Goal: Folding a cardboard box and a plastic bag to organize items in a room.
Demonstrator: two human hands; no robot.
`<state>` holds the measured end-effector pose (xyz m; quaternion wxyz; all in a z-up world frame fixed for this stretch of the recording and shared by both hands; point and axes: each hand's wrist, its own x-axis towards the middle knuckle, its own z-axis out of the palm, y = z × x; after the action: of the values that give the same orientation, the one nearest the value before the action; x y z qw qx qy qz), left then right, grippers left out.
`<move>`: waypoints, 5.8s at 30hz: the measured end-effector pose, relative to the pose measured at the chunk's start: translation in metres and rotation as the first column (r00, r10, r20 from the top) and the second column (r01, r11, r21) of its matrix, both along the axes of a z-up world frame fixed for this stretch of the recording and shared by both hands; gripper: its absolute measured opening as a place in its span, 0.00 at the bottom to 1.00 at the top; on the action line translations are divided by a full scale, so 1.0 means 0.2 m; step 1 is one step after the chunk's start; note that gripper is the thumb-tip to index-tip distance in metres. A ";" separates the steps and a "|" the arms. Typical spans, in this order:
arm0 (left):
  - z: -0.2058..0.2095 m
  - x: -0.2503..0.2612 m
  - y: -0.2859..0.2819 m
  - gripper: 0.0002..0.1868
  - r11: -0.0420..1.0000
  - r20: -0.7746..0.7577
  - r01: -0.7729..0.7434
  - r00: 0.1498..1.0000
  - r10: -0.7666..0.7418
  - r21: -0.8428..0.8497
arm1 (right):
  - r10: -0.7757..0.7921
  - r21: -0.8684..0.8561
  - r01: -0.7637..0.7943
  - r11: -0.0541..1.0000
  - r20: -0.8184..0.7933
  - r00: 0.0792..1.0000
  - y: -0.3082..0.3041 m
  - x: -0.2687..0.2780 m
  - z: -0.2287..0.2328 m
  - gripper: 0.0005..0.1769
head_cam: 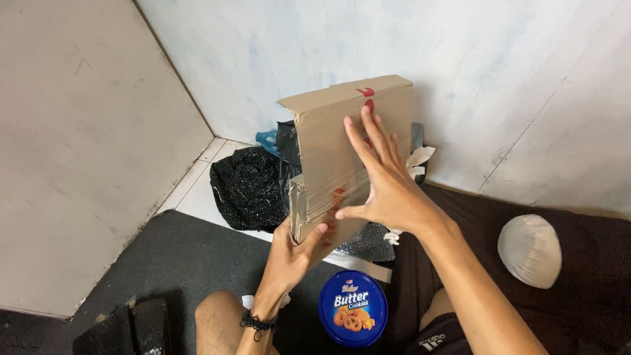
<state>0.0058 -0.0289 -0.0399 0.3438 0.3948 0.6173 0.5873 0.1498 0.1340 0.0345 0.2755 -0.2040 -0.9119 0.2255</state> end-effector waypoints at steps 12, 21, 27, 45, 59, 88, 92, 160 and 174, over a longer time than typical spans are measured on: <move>0.03 -0.08 -0.05 0.20 0.991 -0.085 0.108 0.990 -0.114 -0.078 | 0.079 0.091 -0.095 0.991 0.160 0.984 0.12 0.03 0.06 0.94; 0.11 -0.05 -0.03 0.21 0.983 -0.171 0.184 0.969 -0.180 0.007 | 0.120 -0.216 -0.020 0.976 0.461 0.879 0.06 0.03 0.12 0.73; 0.07 -0.08 -0.04 0.19 0.985 -0.271 0.174 0.947 -0.171 -0.014 | 0.175 -0.316 0.001 0.949 0.530 0.830 0.07 0.04 0.00 0.45; 0.07 -0.13 0.16 0.54 0.858 -0.735 -0.291 0.444 0.513 0.424 | -0.127 -0.639 0.140 0.757 0.067 0.990 0.13 0.06 -0.36 0.35; -0.18 -0.17 0.03 0.46 0.975 0.412 0.184 0.903 -0.118 -0.124 | -0.323 -0.958 0.056 0.280 -0.039 0.946 0.09 0.12 -0.43 0.34; -0.44 0.02 -0.05 0.37 0.915 0.857 -0.173 0.448 -0.256 0.364 | -0.476 -0.973 -0.226 0.043 -0.219 0.852 -0.09 -0.11 -0.62 0.24; -0.40 0.07 0.01 0.29 0.972 0.736 -0.218 0.672 0.082 0.091 | -0.416 -0.978 -0.183 0.096 -0.206 0.886 -0.11 -0.12 -0.60 0.23; -1.05 -1.55 -0.52 0.30 0.527 -0.672 -0.830 0.285 0.683 0.184 | -0.093 -0.506 0.320 0.801 0.423 0.901 0.51 -1.08 -0.99 0.24; -1.81 -1.01 0.77 0.56 0.776 -0.690 -0.612 0.629 0.359 -0.154 | 0.263 0.110 -0.267 0.957 0.047 0.964 0.92 -1.07 -0.86 0.14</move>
<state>-0.1968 0.1248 -0.4014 0.0123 0.3075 0.8791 0.3640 -0.0637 0.3171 -0.1380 0.2395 -0.0673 -0.9468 0.2041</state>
